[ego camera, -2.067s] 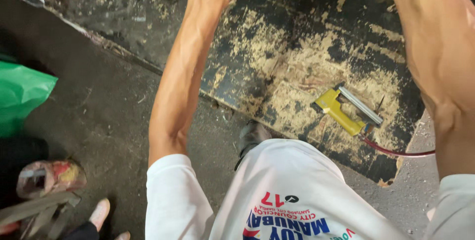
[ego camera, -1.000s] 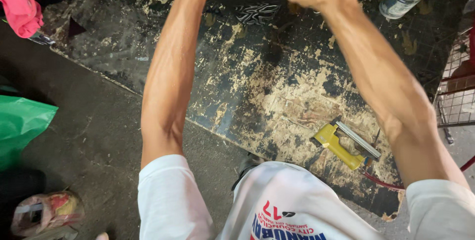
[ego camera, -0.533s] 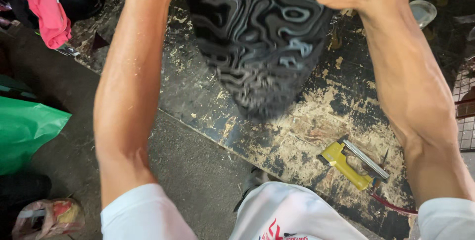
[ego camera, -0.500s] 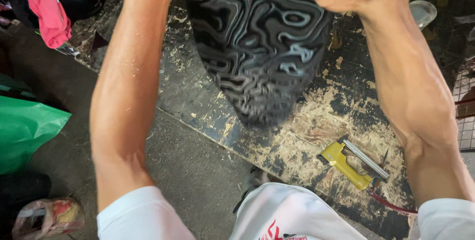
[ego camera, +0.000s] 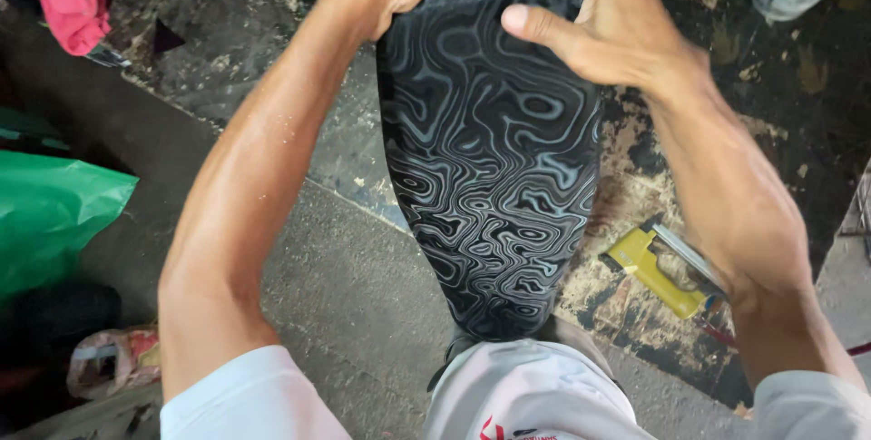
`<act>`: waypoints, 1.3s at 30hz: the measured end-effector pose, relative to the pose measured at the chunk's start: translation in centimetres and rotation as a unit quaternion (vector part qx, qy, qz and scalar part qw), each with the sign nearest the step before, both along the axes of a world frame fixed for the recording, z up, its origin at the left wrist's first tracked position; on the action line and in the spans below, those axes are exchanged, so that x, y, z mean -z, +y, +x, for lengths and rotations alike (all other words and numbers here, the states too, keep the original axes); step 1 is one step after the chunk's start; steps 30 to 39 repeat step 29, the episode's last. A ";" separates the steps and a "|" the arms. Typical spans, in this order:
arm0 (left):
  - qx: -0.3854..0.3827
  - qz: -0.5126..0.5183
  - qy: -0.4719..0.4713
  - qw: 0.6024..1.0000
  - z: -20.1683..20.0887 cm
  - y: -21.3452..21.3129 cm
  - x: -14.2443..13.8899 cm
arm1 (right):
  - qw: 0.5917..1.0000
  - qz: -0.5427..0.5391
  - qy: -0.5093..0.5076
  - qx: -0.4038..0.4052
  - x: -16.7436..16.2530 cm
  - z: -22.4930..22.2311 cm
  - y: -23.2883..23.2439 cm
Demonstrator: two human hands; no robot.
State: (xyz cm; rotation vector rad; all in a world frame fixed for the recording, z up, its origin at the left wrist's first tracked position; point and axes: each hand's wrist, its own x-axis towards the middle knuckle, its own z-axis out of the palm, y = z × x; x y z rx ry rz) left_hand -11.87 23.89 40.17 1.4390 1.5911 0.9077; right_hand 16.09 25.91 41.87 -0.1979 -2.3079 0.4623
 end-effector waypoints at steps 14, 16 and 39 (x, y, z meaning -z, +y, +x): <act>0.018 -0.010 -0.129 0.991 -2.0 7.3 3.3 | 0.875 -0.461 0.143 0.038 7.5 -3.9 8.8; 0.040 0.009 -0.163 0.986 -2.1 7.6 3.6 | 0.875 -0.453 0.106 0.131 8.0 -4.6 8.5; 0.021 0.033 -0.088 0.995 -2.2 6.0 2.8 | 0.854 -0.492 0.079 0.152 7.4 -6.4 9.0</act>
